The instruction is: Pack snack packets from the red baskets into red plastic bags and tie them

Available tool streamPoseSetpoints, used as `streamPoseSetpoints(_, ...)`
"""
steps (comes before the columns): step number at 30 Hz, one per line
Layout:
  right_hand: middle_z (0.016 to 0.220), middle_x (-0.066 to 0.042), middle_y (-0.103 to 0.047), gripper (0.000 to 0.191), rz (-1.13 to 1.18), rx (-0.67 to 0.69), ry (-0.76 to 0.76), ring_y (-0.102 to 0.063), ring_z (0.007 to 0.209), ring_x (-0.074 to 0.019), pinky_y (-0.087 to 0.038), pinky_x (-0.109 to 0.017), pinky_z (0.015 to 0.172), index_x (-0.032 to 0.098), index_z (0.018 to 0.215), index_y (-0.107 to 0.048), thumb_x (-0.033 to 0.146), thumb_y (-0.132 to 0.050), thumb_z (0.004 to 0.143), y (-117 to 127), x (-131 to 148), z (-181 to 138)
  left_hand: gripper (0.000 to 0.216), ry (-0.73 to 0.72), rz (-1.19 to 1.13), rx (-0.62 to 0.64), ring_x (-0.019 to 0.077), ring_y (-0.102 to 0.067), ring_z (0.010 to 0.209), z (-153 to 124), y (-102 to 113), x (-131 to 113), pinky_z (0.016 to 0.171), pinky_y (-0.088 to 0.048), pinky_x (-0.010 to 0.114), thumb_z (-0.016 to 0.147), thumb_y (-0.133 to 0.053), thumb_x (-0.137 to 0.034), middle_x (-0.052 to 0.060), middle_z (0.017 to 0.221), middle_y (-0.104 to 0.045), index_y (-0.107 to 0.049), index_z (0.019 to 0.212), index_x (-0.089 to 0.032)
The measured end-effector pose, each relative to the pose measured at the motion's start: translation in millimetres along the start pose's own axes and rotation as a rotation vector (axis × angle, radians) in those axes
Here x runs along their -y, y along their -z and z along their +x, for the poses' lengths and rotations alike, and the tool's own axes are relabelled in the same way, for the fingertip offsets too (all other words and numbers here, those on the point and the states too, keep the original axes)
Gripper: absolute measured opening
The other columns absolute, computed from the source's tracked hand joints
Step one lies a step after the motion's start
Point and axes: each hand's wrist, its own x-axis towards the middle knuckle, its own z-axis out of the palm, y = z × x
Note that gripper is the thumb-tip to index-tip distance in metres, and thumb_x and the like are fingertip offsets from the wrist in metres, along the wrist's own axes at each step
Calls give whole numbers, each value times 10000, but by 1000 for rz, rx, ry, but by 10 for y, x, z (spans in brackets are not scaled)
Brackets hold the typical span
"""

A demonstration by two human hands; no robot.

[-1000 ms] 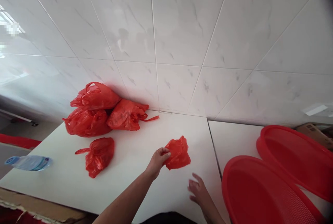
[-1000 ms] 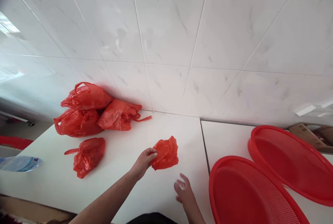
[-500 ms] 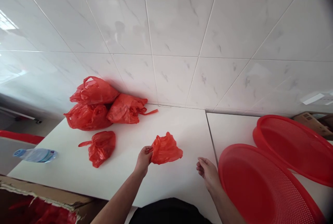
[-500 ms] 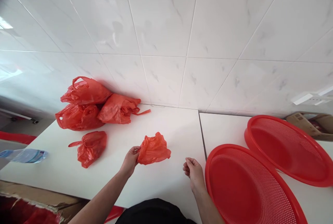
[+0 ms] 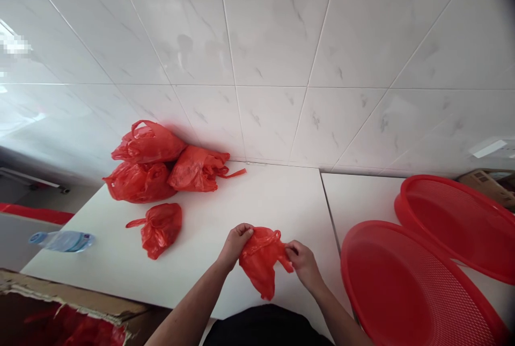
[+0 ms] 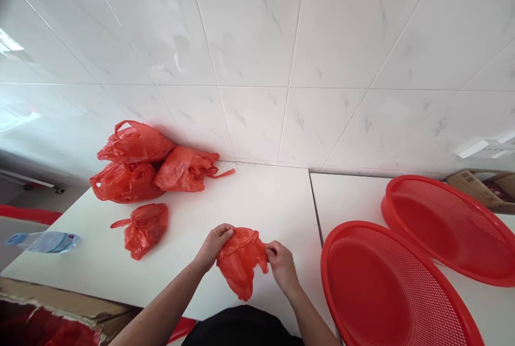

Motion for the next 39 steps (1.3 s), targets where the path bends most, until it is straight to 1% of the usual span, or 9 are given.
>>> streamPoseSetpoints(6,934,-62,-670,337,113,4,-88,-629,816,-197,-500,-315,690,192,980,-639,429,-583,748,231,20,9,315,26,-2,54,88,-476,526,8,81,-132,524,-361,215,774,-655,-480,-26,636,-569,-587,749,-173)
streamPoseSetpoints(9,1377,-92,-485,853,201,89,-43,-565,1119,-242,-525,-354,813,292,1363,-426,412,-776,595,132,91,-51,336,18,-99,120,88,-475,528,-9,-52,-144,529,-356,216,788,-645,-489,-17,631,-566,-562,739,-167)
streamPoseSetpoints(11,1457,-90,-407,1020,206,146,10,-510,1211,-270,-509,-390,885,319,1417,-353,382,-833,520,39,109,-70,345,20,-163,173,92,-485,539,-27,-145,-137,542,-364,223,795,-638,-492,-7,642,-569,-558,745,-160)
streamPoseSetpoints(16,857,-48,-698,310,213,196,73,-635,786,-222,-515,-337,710,188,846,-673,468,-676,711,-28,76,5,317,39,-91,238,85,-447,537,-61,-200,-179,541,-352,225,798,-627,-453,-26,635,-522,-496,711,-177)
streamPoseSetpoints(18,652,-25,-649,309,186,101,9,-598,640,-187,-484,-306,603,178,664,-629,476,-617,747,54,64,56,247,41,103,189,87,-425,528,-56,-147,-232,517,-324,221,772,-637,-363,-44,620,-491,-471,705,-194)
streamPoseSetpoints(23,858,-42,-710,265,271,-81,-141,-659,811,-197,-513,-285,654,195,845,-667,437,-600,761,378,115,129,110,-20,729,-32,116,-426,556,3,21,-337,497,-283,232,673,-536,-123,-39,632,-498,-494,708,-218)
streamPoseSetpoints(27,910,-38,-724,276,523,-163,-196,-672,826,-175,-535,-267,675,218,915,-662,424,-678,733,530,98,156,211,-178,939,-215,161,-517,742,60,127,-320,622,-360,253,646,-471,-54,13,803,-594,-549,749,-220)
streamPoseSetpoints(34,922,-8,-734,234,1018,-167,-292,-678,850,-155,-571,-290,778,245,923,-665,301,-735,707,673,-3,206,246,-135,672,-355,152,-525,697,66,337,-240,606,-358,243,687,-514,-79,0,813,-627,-627,833,-243)
streamPoseSetpoints(39,954,-25,-728,274,961,-100,-230,-673,857,-162,-561,-293,789,228,921,-684,278,-763,664,627,66,198,90,-79,181,-149,168,-592,743,-17,184,-289,643,-439,253,730,-667,-255,12,782,-644,-632,804,-216)
